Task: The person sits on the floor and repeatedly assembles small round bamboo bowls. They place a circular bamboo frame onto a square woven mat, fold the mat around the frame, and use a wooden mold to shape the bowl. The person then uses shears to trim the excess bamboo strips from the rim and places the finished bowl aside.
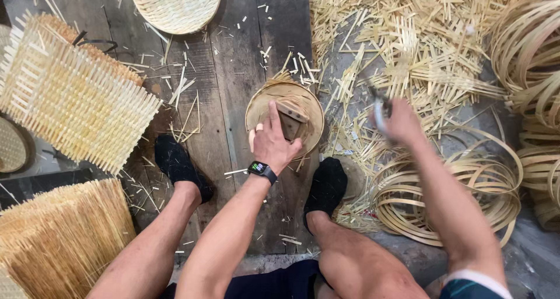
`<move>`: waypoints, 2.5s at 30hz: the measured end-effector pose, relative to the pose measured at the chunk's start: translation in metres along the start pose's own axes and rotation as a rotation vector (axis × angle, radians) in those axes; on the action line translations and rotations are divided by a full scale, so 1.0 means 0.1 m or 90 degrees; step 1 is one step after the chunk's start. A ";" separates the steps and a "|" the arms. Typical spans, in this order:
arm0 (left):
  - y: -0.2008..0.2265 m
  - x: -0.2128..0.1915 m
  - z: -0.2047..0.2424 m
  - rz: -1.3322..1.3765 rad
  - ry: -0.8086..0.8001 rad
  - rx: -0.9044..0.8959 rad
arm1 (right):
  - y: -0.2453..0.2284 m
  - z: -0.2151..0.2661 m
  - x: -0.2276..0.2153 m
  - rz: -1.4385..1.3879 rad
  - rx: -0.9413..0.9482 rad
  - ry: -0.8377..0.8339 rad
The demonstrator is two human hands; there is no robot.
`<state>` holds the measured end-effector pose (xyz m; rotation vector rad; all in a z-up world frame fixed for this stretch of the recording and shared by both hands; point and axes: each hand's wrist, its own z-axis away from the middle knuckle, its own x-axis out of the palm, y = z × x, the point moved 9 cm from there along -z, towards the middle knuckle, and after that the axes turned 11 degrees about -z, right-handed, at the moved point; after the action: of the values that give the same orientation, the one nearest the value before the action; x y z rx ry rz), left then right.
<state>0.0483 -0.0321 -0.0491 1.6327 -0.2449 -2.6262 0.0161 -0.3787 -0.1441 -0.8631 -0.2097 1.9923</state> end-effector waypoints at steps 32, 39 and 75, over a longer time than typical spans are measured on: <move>0.09 0.02 -0.05 -0.047 0.005 0.223 | -0.44 -0.04 0.54 0.492 -0.402 0.196; 0.08 -0.02 -0.08 -0.057 -0.016 0.272 | -1.13 0.16 0.63 0.485 -0.587 0.384; 0.05 -0.14 -0.16 -0.053 -0.047 0.203 | -0.49 -0.08 0.59 0.472 -0.441 0.149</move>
<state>0.0684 -0.0371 -0.0428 1.6610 -0.6415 -2.8326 0.0357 -0.3049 -0.1567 -1.8080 -0.5200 2.4980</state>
